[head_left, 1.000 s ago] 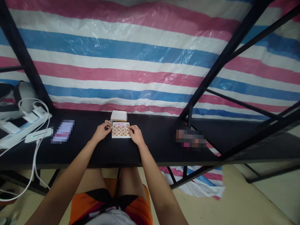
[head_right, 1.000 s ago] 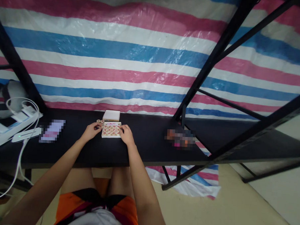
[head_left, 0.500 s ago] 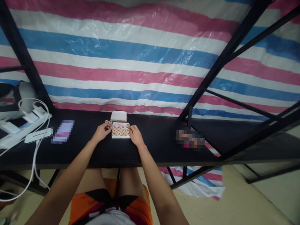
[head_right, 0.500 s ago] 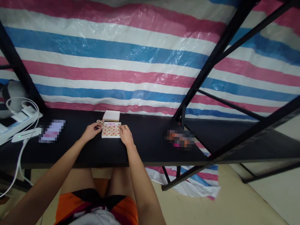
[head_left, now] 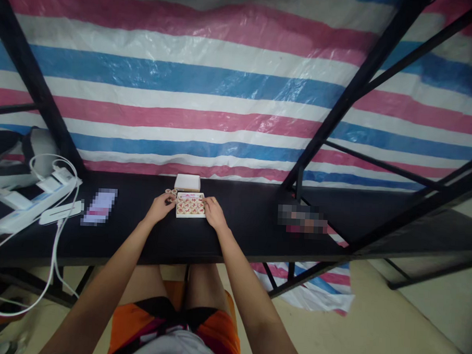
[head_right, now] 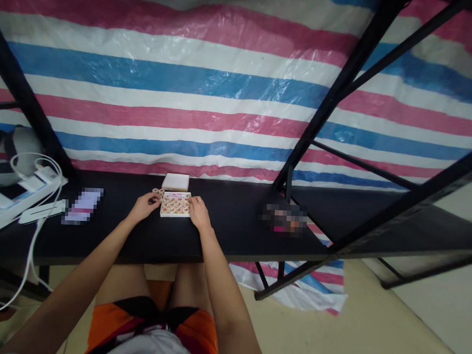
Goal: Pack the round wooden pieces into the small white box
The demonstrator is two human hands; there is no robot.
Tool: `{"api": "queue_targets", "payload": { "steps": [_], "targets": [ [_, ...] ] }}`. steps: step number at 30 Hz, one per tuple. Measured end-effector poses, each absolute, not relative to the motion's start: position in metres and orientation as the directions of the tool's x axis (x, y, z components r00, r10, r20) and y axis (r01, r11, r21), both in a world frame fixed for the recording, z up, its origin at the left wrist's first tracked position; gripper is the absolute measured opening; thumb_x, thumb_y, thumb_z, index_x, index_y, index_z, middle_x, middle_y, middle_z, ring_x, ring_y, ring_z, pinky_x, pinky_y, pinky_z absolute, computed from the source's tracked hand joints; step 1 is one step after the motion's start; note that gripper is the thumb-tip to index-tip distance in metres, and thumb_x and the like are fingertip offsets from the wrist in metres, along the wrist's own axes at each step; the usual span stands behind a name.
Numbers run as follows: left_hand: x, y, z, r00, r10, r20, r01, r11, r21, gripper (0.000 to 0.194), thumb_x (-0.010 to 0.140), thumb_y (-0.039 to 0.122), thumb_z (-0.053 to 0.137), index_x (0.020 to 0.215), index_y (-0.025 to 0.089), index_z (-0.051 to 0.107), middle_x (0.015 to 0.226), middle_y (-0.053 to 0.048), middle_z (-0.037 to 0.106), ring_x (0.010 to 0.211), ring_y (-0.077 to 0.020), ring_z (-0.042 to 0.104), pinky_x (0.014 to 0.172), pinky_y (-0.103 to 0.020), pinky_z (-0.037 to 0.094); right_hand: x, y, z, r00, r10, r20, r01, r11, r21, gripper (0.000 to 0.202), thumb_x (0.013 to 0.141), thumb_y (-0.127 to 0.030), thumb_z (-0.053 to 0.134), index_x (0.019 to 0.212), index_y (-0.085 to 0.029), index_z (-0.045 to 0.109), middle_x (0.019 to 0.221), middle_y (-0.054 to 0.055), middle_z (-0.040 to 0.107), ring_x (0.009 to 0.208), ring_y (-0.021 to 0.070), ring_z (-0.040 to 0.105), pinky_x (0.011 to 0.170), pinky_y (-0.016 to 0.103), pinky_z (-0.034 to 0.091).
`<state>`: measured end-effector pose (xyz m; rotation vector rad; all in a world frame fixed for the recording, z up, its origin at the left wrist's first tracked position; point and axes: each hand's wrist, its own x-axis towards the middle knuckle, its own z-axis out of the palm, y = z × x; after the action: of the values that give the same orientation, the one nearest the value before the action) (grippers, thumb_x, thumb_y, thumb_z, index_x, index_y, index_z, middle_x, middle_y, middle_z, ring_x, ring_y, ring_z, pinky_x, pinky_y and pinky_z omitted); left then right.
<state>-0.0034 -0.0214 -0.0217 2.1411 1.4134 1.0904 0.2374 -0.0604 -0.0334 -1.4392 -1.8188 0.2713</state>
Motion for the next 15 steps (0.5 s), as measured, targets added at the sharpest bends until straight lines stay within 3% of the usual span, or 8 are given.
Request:
{"api": "queue_targets", "payload": {
  "steps": [6,15],
  "targets": [
    [-0.0023,-0.0216,-0.0212,0.197,0.889,0.413,0.612,-0.441,0.657,0.023,0.076,0.037,0.057,0.086,0.018,0.065,0.088,-0.004,0.068,0.072,-0.0144,0.060,0.072,-0.025,0.048,0.2368,-0.0593,-0.0344,-0.032,0.887,0.460,0.729,0.336,-0.596,0.027,0.091,-0.027,0.038,0.103,-0.021,0.062,0.106,0.006,0.056,0.099,0.0177,0.054,0.091,0.029,0.041],
    [-0.0036,-0.0202,-0.0224,0.204,0.890,0.409,0.608,-0.442,0.659,0.023,0.076,0.037,0.057,0.086,0.018,0.064,0.087,-0.004,0.068,0.073,-0.0145,0.059,0.073,-0.026,0.048,0.2381,-0.0556,-0.0404,-0.031,0.876,0.482,0.715,0.356,-0.602,0.024,0.089,-0.029,0.042,0.100,-0.021,0.062,0.105,0.006,0.056,0.099,0.0179,0.055,0.090,0.030,0.042]
  ]
}}
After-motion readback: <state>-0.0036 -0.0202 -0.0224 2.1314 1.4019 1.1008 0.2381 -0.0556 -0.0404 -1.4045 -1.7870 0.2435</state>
